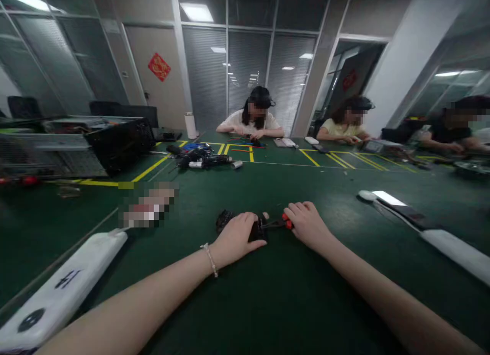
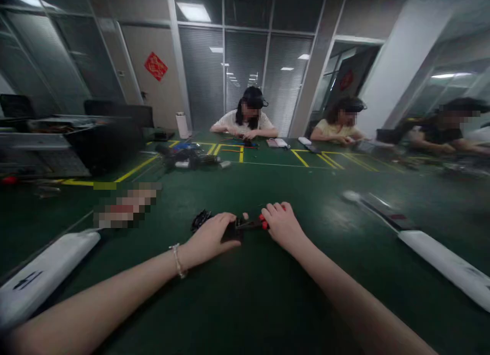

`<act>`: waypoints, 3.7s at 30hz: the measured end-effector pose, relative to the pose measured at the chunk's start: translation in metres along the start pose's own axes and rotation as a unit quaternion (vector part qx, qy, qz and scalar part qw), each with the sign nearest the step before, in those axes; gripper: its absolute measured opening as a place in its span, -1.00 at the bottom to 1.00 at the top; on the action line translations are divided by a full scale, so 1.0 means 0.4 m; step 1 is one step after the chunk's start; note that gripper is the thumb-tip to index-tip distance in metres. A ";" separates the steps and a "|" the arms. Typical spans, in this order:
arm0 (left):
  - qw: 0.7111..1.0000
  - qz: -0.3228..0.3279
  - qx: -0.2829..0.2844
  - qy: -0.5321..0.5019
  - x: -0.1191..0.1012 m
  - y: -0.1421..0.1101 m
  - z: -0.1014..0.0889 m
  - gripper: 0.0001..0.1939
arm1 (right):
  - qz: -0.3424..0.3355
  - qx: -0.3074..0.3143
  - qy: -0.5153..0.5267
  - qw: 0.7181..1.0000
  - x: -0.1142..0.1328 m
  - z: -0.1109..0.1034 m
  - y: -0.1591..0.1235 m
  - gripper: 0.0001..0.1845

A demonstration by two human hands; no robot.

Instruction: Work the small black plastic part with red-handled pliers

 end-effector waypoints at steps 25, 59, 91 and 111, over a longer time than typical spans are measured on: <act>0.999 -0.018 0.016 -0.033 0.000 0.000 -0.005 -0.48 | 0.019 0.004 0.016 1.000 0.005 0.000 0.002 -0.64; 0.999 -0.009 0.009 -0.031 -0.007 -0.002 -0.011 -0.50 | 0.020 0.017 0.050 0.998 0.009 -0.017 0.001 -0.68; 0.999 -0.007 0.012 -0.032 -0.001 -0.001 -0.005 -0.50 | 0.020 0.042 0.067 0.997 0.010 -0.012 0.008 -0.72; 0.999 -0.011 0.025 -0.045 0.010 -0.001 -0.004 -0.44 | 0.008 0.027 0.104 0.994 -0.001 -0.004 0.010 -0.59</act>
Point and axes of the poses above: each hand's wrist, its own y-axis towards the middle knuckle, its own z-axis out of the palm, x = y × z, the point moved 1 cm from there along y, towards the middle knuckle, and after that the axes turned 13 degrees about -z, right-handed, at the moved point
